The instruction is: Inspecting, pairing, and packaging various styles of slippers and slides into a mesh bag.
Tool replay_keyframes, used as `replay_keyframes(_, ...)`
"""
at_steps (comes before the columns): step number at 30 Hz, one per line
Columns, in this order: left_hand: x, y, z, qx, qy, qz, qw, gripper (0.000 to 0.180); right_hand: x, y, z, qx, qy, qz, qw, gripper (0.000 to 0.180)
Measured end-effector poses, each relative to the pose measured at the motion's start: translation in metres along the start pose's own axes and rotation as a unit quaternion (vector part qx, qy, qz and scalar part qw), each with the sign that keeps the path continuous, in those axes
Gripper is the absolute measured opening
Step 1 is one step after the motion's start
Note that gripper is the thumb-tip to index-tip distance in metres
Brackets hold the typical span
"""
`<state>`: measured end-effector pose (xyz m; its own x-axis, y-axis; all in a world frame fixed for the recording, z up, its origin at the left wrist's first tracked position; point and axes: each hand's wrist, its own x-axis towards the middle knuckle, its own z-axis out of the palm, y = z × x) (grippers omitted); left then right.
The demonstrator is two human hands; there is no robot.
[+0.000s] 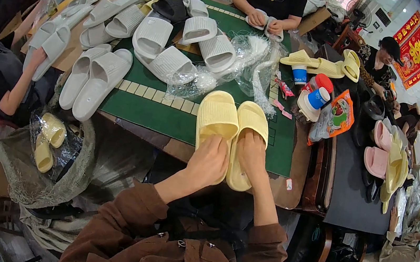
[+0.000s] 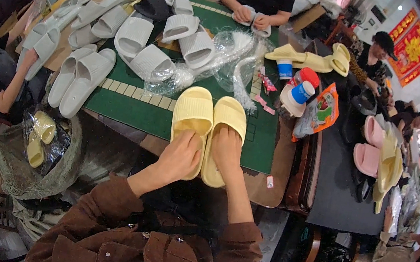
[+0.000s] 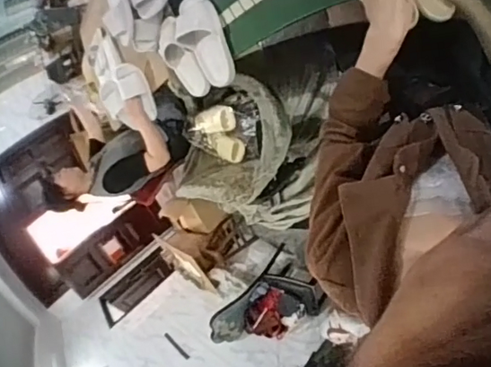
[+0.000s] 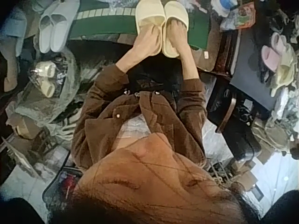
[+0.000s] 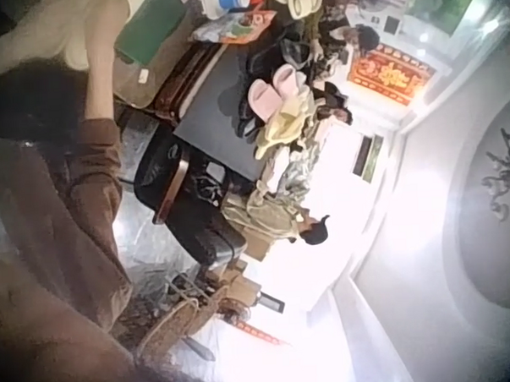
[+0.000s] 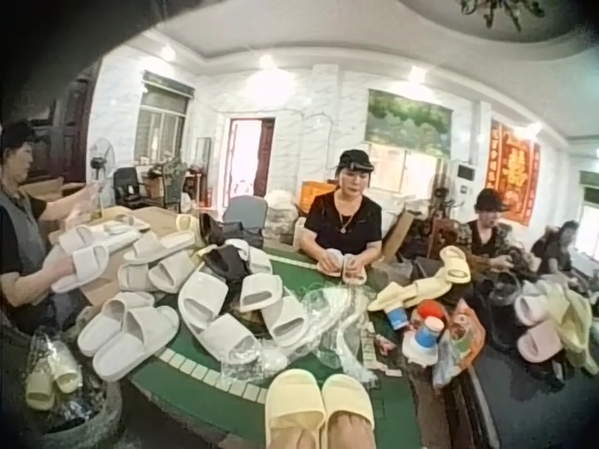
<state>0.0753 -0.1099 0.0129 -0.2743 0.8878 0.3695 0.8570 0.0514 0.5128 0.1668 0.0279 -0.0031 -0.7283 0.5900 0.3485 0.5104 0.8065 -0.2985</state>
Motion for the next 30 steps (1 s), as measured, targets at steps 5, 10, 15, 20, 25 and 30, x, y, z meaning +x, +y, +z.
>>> replay_keyframes(5, 0.011, -0.013, 0.019, 0.082, 0.007, -0.009, 0.997, 0.045, 0.016, 0.003, 0.008, 0.029, -0.045, 0.054, 0.997, 0.024)
replay_keyframes(10, 0.006, -0.015, 0.015, 0.072, -0.009, -0.012, 0.997, 0.054, 0.013, 0.008, 0.014, 0.092, -0.011, 0.059, 0.994, 0.019)
replay_keyframes(15, 0.008, -0.019, 0.019, 0.092, 0.012, 0.001, 0.996, 0.052, 0.003, -0.008, -0.006, 0.16, 0.017, 0.034, 0.986, 0.014)
replay_keyframes(20, 0.032, -0.037, 0.029, 0.087, -0.006, -0.02, 0.996, 0.04, 0.0, -0.009, -0.013, 0.146, 0.042, 0.024, 0.988, 0.013)
replay_keyframes(25, 0.051, -0.046, 0.034, 0.1, -0.027, 0.019, 0.994, 0.027, 0.005, 0.008, 0.009, -0.065, 0.022, -0.011, 0.998, 0.017)
replay_keyframes(30, 0.071, -0.047, 0.045, 0.052, -0.028, -0.013, 0.998, 0.021, 0.037, 0.036, 0.033, -0.028, -0.045, -0.002, 0.999, 0.028)
